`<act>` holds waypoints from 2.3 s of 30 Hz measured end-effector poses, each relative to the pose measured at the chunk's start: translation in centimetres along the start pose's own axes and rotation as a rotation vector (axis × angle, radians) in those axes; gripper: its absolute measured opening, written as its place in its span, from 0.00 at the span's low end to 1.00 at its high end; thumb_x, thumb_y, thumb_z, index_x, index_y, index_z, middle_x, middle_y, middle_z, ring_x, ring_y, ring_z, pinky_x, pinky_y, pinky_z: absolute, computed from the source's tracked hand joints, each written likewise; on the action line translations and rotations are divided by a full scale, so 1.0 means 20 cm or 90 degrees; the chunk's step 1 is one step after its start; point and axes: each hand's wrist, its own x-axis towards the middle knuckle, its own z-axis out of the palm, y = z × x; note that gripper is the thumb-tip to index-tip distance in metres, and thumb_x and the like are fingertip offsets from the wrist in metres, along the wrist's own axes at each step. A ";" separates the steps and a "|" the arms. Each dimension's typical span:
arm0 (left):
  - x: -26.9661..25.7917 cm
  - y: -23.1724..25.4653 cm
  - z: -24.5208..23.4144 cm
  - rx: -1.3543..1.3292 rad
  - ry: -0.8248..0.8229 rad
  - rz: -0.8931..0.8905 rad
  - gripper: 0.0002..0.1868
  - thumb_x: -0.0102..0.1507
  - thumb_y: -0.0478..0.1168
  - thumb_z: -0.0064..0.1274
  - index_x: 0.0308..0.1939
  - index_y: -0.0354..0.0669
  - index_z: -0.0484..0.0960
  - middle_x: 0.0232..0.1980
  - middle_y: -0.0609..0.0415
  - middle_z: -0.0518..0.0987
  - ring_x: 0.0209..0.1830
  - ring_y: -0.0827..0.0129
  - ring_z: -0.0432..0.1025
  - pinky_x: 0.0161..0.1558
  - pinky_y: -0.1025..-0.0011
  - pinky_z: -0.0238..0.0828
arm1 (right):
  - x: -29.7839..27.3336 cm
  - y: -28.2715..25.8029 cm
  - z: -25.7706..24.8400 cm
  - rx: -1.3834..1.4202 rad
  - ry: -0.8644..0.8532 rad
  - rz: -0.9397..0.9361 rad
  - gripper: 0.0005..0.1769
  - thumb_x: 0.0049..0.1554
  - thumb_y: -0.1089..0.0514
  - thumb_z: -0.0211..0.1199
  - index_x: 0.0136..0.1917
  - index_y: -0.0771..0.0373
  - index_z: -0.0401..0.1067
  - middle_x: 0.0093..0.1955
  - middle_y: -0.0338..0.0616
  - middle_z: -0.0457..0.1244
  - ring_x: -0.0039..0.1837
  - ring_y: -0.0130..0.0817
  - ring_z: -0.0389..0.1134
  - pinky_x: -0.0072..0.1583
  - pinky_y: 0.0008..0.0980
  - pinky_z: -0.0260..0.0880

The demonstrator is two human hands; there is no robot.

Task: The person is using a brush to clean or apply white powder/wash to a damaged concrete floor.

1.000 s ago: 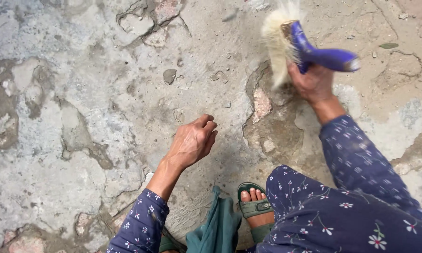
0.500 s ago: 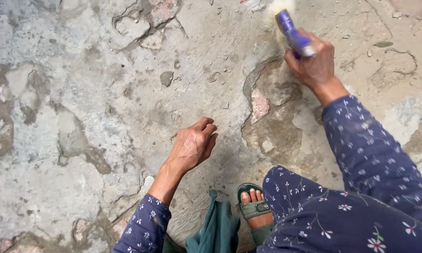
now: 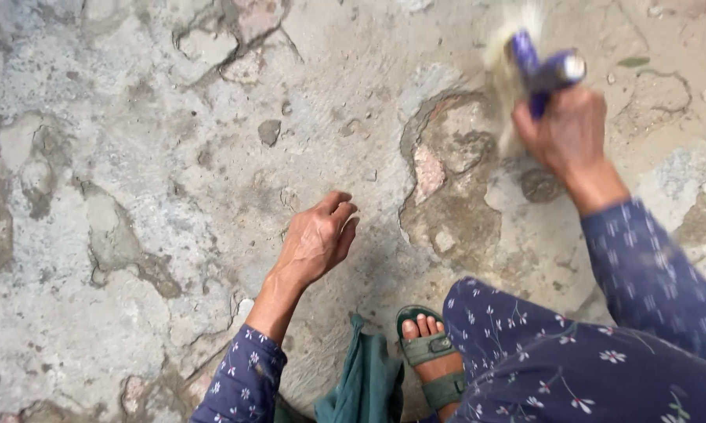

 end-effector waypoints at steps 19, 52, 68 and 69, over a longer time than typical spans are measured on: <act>0.11 0.02 0.20 -0.085 0.054 -0.057 0.07 0.63 0.35 0.55 0.43 0.36 0.83 0.49 0.47 0.82 0.39 0.51 0.79 0.40 0.58 0.77 | -0.11 -0.46 0.15 0.162 -0.146 -0.095 0.30 0.60 0.55 0.58 0.69 0.78 0.67 0.38 0.59 0.68 0.21 0.28 0.57 0.23 0.25 0.65; 0.99 -0.33 1.00 0.441 -0.113 0.192 0.12 0.69 0.35 0.39 0.44 0.32 0.77 0.28 0.51 0.68 0.16 0.78 0.61 0.13 0.75 0.62 | -0.18 0.01 -0.05 0.001 0.058 0.100 0.20 0.74 0.52 0.50 0.50 0.70 0.74 0.32 0.45 0.62 0.27 0.25 0.54 0.30 0.28 0.62; 0.38 0.24 0.45 -0.465 -0.029 -0.060 0.61 0.53 0.62 0.67 0.76 0.26 0.55 0.64 0.28 0.74 0.54 0.44 0.77 0.56 0.45 0.73 | -0.39 -0.80 -0.09 0.194 -0.005 0.017 0.31 0.65 0.54 0.62 0.72 0.77 0.62 0.63 0.70 0.65 0.43 0.43 0.75 0.38 0.36 0.79; 0.36 0.21 0.44 -0.579 0.006 -0.159 0.50 0.54 0.61 0.66 0.66 0.28 0.65 0.54 0.32 0.78 0.43 0.48 0.79 0.47 0.47 0.81 | -0.40 -0.82 -0.08 0.192 0.002 -0.054 0.31 0.63 0.52 0.62 0.71 0.77 0.62 0.67 0.73 0.62 0.46 0.46 0.75 0.39 0.36 0.79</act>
